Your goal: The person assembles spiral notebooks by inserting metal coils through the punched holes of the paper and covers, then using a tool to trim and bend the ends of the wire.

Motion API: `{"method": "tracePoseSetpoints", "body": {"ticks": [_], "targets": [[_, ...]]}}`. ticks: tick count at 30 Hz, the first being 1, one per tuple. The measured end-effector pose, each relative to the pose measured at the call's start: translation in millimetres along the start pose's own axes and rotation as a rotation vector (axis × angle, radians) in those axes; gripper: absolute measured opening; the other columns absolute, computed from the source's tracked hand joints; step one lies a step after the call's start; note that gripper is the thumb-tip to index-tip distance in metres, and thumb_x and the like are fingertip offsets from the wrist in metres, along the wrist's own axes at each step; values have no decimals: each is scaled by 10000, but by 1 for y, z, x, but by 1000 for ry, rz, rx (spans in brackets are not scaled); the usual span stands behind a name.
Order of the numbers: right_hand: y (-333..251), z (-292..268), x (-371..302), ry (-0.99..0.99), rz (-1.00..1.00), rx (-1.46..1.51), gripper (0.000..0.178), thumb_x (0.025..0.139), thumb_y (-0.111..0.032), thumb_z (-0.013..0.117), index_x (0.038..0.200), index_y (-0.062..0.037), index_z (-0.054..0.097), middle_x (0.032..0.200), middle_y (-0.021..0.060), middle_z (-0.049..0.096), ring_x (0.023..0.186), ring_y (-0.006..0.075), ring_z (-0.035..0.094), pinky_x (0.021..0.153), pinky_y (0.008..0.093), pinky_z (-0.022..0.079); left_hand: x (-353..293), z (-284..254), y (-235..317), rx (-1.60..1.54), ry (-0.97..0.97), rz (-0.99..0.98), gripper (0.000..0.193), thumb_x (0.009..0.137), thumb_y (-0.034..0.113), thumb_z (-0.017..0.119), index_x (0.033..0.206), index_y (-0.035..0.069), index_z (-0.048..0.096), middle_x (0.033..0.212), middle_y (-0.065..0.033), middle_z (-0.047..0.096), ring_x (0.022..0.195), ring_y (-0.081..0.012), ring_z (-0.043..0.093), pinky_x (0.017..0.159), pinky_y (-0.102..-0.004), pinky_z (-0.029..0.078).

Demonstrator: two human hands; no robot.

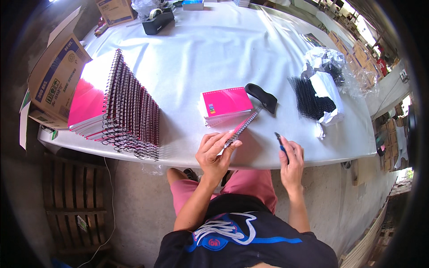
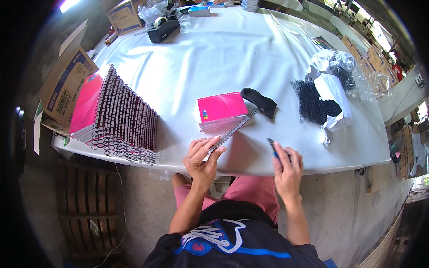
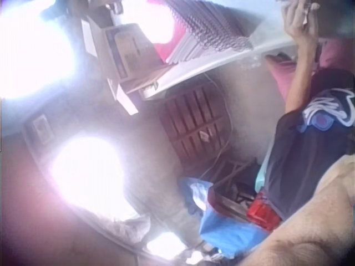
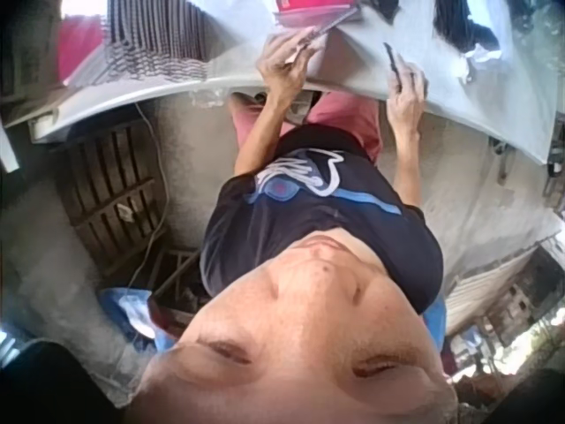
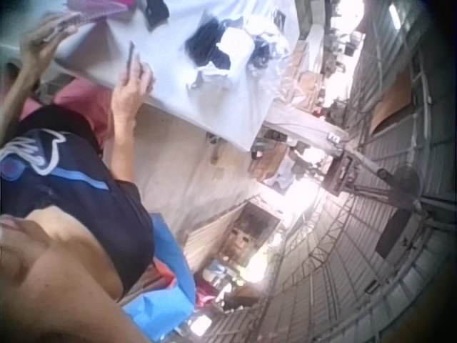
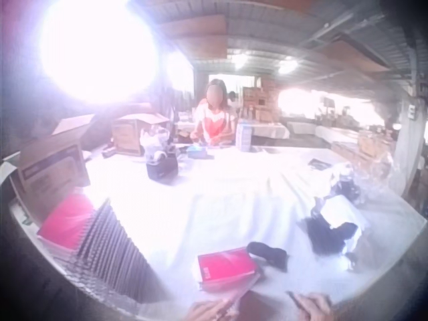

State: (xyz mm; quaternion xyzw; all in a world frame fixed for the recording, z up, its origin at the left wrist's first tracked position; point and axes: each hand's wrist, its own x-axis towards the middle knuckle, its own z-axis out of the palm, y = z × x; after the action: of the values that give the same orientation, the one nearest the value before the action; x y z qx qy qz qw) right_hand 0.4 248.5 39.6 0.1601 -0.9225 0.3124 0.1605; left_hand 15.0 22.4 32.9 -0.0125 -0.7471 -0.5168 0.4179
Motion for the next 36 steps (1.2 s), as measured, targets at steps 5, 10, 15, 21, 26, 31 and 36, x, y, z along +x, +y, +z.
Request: {"method": "tracePoseSetpoints", "body": {"ticks": [5, 10, 15, 21, 26, 31, 36], "targets": [[-87, -16, 21, -108, -356, 21, 338, 858, -293, 602, 1186, -215, 619, 1079, 90, 544, 1023, 263, 500, 939, 440, 305, 3, -4, 5, 39, 20, 51, 289, 653, 9, 770, 935, 17, 708, 851, -95, 688, 765, -201, 606, 709, -290, 476], [-93, -14, 26, -154, -372, 20, 346, 844, -311, 614, 1177, -221, 624, 1079, 86, 543, 1022, 258, 500, 923, 426, 313, 1, -8, 1, 80, 25, 114, 395, 589, 28, 781, 973, 80, 706, 878, -58, 688, 746, -204, 577, 673, -294, 475], [-97, -19, 24, -269, -321, 57, 340, 853, -308, 606, 1180, -214, 615, 1050, 61, 552, 984, 240, 511, 863, 420, 355, -3, -10, -1, 131, 53, 192, 446, 561, 9, 773, 992, 104, 705, 878, -35, 687, 738, -197, 569, 649, -294, 471], [-95, -23, 23, -668, 165, 636, 319, 907, -281, 550, 1179, -118, 591, 981, 80, 577, 908, 224, 555, 769, 367, 437, -5, -7, -1, 171, 112, 303, 418, 549, 25, 793, 954, 82, 707, 860, -33, 681, 680, -191, 561, 595, -290, 454], [-87, -17, 22, -664, 95, 721, 330, 926, -258, 517, 1188, -62, 564, 974, 127, 580, 934, 259, 558, 807, 364, 441, -1, -6, 3, 210, 155, 337, 351, 581, 7, 794, 917, 50, 703, 807, -43, 674, 638, -208, 555, 583, -283, 444], [-46, -6, 24, -401, -141, 223, 351, 902, -270, 531, 1212, -109, 569, 1097, 157, 543, 1031, 316, 516, 911, 445, 379, 6, -10, 9, -98, 321, -8, 483, 791, -10, 676, 1235, 22, 488, 983, -88, 605, 777, -131, 556, 640, -228, 451], [7, 7, 26, -255, -128, -572, 433, 907, -352, 519, 1306, -185, 499, 1296, 125, 444, 1232, 319, 403, 1068, 433, 253, 16, -26, 30, -470, 359, -243, 429, 969, 116, 443, 1373, 40, 321, 1074, -102, 528, 882, -102, 548, 753, -220, 472]]}}
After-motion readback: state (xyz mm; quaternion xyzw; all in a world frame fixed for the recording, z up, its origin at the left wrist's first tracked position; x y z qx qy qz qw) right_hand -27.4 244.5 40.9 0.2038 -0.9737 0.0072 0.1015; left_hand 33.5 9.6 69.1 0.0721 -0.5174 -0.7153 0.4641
